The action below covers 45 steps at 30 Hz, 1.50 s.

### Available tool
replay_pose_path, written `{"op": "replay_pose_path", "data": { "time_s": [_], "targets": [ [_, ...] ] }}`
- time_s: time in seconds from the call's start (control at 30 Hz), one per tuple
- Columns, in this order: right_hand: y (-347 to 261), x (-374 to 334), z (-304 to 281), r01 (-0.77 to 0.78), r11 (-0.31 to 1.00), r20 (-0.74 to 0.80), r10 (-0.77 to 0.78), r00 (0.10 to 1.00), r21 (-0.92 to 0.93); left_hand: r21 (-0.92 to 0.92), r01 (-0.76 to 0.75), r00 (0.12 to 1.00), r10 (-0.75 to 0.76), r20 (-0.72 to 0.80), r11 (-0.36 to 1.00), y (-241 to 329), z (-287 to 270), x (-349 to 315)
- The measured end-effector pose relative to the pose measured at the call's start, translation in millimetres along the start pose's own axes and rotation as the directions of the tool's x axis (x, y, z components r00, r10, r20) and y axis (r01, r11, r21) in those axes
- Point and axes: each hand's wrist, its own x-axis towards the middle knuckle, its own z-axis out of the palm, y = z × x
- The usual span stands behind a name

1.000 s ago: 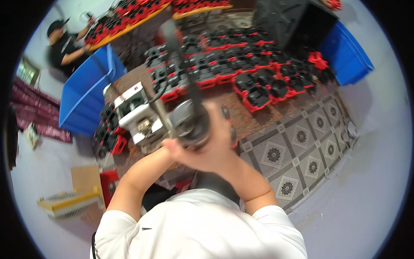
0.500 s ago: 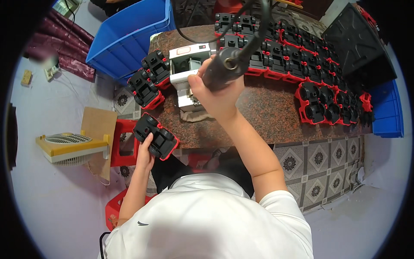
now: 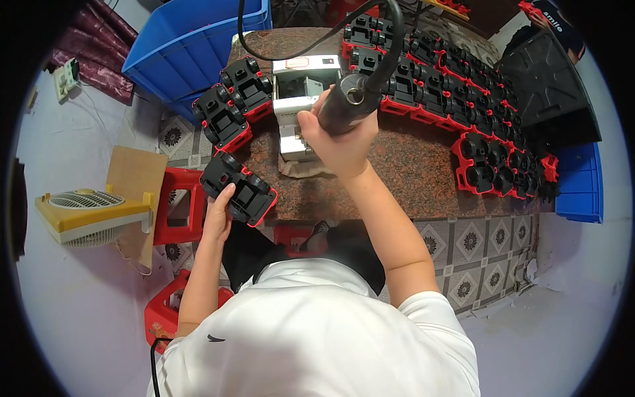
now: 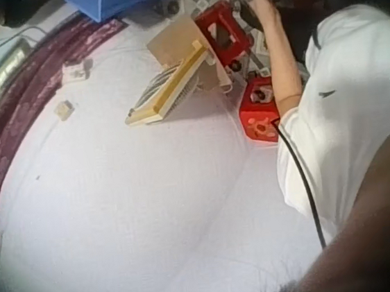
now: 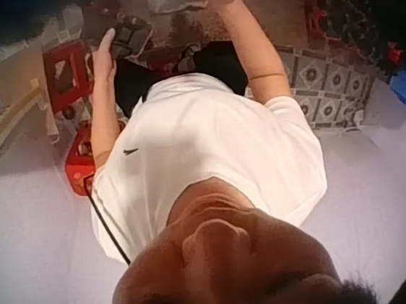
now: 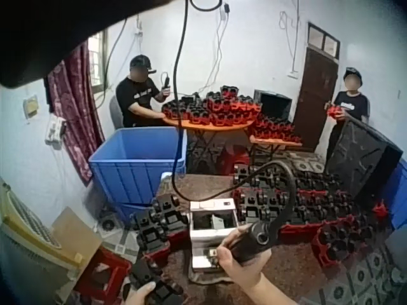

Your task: Assembling and testing battery packs using a powered screwdriver and testing fixture.

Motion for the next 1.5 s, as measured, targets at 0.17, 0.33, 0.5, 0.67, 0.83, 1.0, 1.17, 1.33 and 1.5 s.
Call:
{"op": "replay_pose_path", "data": {
  "time_s": [0.17, 0.33, 0.5, 0.67, 0.83, 1.0, 1.17, 1.33, 1.5],
  "targets": [
    [-3, 1, 8, -0.071, 0.996, -0.095, 0.076, 0.993, 0.061, 0.076, -0.053, 0.996, 0.058, -0.067, 0.996, -5, 8, 2],
    [-2, 10, 10, -0.15, 0.987, -0.02, 0.149, 0.989, -0.053, 0.037, -0.122, 0.991, 0.124, -0.06, 0.992, -16, 7, 7],
    [-36, 14, 20, -0.297, 0.947, 0.052, 0.293, 0.955, 0.121, -0.011, -0.123, 0.989, 0.121, -0.087, 0.992, -16, 14, 7],
    [-49, -13, 49, -0.208, 0.933, 0.08, 0.193, 0.978, 0.295, -0.017, -0.173, 0.981, 0.17, -0.098, 0.985, -16, 13, 8],
    [-47, -16, 51, -0.142, 0.944, 0.126, 0.109, 0.986, 0.298, 0.017, -0.206, 0.975, 0.207, -0.088, 0.978, -14, 17, 7],
    [-46, 26, 26, -0.007, 0.973, 0.02, 0.002, 1.0, 0.233, 0.028, -0.23, 0.97, 0.231, -0.069, 0.973, -15, 13, 7],
    [-34, 74, 4, 0.322, 0.943, -0.112, -0.33, 0.937, -0.078, 0.053, -0.217, 0.973, 0.22, -0.063, 0.975, -16, 13, 6],
    [27, 71, 13, 0.129, 0.986, -0.139, -0.144, 0.98, -0.11, 0.038, -0.208, 0.976, 0.21, -0.052, 0.977, -20, 9, 7],
    [-24, 67, 18, 0.089, 0.969, -0.166, -0.051, 0.985, 0.229, 0.043, -0.173, 0.983, 0.175, -0.06, 0.984, -19, 12, 9]
  ]
}}
